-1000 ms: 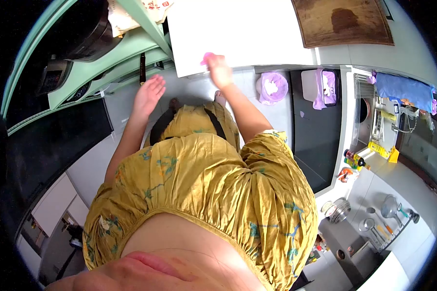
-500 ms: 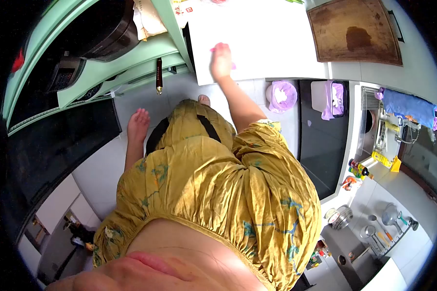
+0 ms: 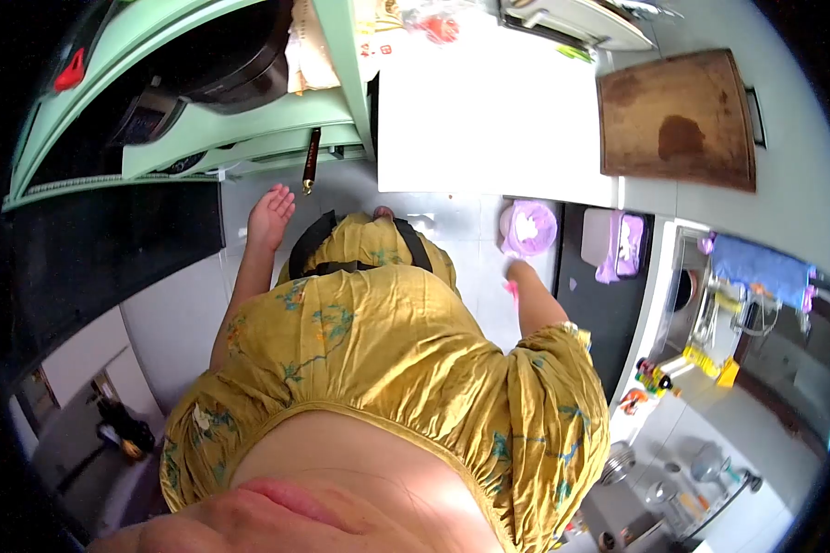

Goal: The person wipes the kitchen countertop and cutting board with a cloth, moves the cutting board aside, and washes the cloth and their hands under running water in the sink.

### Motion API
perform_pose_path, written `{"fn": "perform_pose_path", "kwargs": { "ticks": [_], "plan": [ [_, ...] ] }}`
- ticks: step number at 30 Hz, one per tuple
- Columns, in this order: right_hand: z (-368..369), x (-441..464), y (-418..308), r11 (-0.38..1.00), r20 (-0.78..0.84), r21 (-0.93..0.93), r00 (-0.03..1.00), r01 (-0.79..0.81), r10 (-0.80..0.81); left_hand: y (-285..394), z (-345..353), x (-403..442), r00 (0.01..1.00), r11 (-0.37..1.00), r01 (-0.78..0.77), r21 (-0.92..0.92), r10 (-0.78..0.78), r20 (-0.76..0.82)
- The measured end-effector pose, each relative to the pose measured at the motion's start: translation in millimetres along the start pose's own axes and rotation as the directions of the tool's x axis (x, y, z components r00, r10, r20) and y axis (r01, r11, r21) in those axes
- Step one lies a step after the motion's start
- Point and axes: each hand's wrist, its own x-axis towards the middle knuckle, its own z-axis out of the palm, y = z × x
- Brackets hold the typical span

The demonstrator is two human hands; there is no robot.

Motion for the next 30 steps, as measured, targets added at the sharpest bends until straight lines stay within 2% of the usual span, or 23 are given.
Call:
{"fn": "perform_pose_path", "kwargs": {
  "ticks": [1,2,4,7,8,9,10,11,12,14,15,16,17,18,19,20,21,22,24,25,26,28,30],
  "plan": [
    [10.5,-10.6,29.4,0.999,0.285,0.023,0.958,0.026,-0.031,0.5,-3.4,-1.9,1.0,1.0,-0.002,0.024,0.003,-0.024],
    [19.0,-14.0,38.4,0.969,0.184,0.247,0.982,-0.018,-0.029,-0.9,-9.5,-0.5,0.999,1.0,-0.003,0.027,0.003,-0.034],
    [28.4,-6.8,57.1,0.756,-0.015,0.654,0.999,-0.025,0.047,-5.3,-17.0,13.4,0.999,1.0,-0.014,0.027,0.015,-0.042],
    [45.5,4.4,69.2,0.156,-0.161,0.98,0.946,0.121,0.281,0.2,2.7,0.8,0.998,0.998,-0.031,0.056,0.034,-0.045],
    [15.5,-9.1,58.1,0.196,-0.275,0.953,0.934,0.233,0.226,-0.4,7.4,3.6,0.999,0.998,-0.031,0.051,0.033,-0.034],
    [-6.2,-1.0,58.0,0.733,-0.361,0.663,0.922,0.15,0.138,-0.9,11.3,6.8,0.999,0.998,-0.029,0.047,0.03,-0.024],
    [-24.3,11.2,58.6,0.992,-0.384,0.122,0.923,0.034,0.016,-1.6,15.2,7.8,1.0,0.998,-0.027,0.048,0.027,-0.012],
    [-35.1,24.8,60.9,0.816,-0.425,0.53,0.905,0.232,0.019,-2.1,21.8,5.0,0.999,0.995,-0.036,0.089,0.035,0.015],
    [-43.6,38.3,63.0,0.445,-0.459,0.804,0.888,0.394,0.043,-0.8,33.1,2.1,0.998,0.99,-0.05,0.131,0.044,0.046],
    [-96.9,-6.5,21.1,0.846,-0.61,0.398,0.791,0.354,-0.044,1.7,56.5,-4.6,0.991,0.97,-0.087,0.226,0.06,0.122],
    [-126.7,-38.1,-9.3,0.951,-0.659,0.141,0.743,0.275,-0.117,2.6,67.1,-9.9,0.984,0.953,-0.109,0.281,0.064,0.165],
    [-141.2,-49.5,-30.8,0.723,-0.645,0.508,0.764,0.467,-0.041,3.5,77.2,-15.8,0.976,0.931,-0.129,0.341,0.059,0.207],
    [-151.2,-57.9,-50.3,0.328,-0.599,0.761,0.801,0.56,0.022,3.4,88.5,-20.3,0.971,0.9,-0.138,0.414,0.042,0.234],
    [-157.9,-68.3,-67.5,0.171,-0.639,0.757,0.769,0.63,-0.005,5.1,101.5,-27.3,0.965,0.864,-0.157,0.478,0.03,0.262],
    [-166.7,-77.7,-82.1,0.511,-0.689,0.634,0.724,0.58,0.034,5.0,114.7,-36.4,0.956,0.824,-0.172,0.54,0.008,0.293],
    [-170.7,-91.4,-100.6,0.685,-0.764,0.505,0.641,0.525,0.072,1.8,121.1,-42.3,0.946,0.776,-0.184,0.603,-0.026,0.323],
    [-165.3,-90.3,-110.5,0.584,-0.822,0.505,0.56,0.636,0.102,-4.3,122.0,-41.6,0.917,0.745,-0.229,0.627,-0.05,0.395],
    [-159.5,-90.2,-114.2,0.173,-0.727,0.686,0.676,0.707,0.119,-10.7,122.6,-36.9,0.881,0.714,-0.274,0.644,-0.082,0.466],
    [-142.0,-98.3,-121.0,0.12,-0.764,0.645,0.632,0.755,0.133,-22.3,123.2,-29.9,0.826,0.637,-0.334,0.694,-0.157,0.542],
    [-130.6,-103.1,-122.3,0.209,-0.735,0.678,0.645,0.705,0.21,-26.9,121.3,-27.2,0.815,0.587,-0.348,0.731,-0.197,0.545],
    [-121.3,-105.7,-121.9,0.118,-0.681,0.725,0.678,0.679,0.278,-28.7,121.5,-27.1,0.804,0.536,-0.364,0.762,-0.232,0.547],
    [-110.9,-111.8,-119.4,-0.211,-0.589,0.668,0.681,0.713,0.435,-33.5,119.1,-27.2,0.793,0.531,-0.324,0.783,-0.298,0.531],
    [-113.9,-99.1,-103.8,-0.072,-0.584,0.59,0.486,0.804,0.65,-35.8,115.5,-25.2,0.793,0.503,-0.299,0.811,-0.342,0.504]
  ]
}}
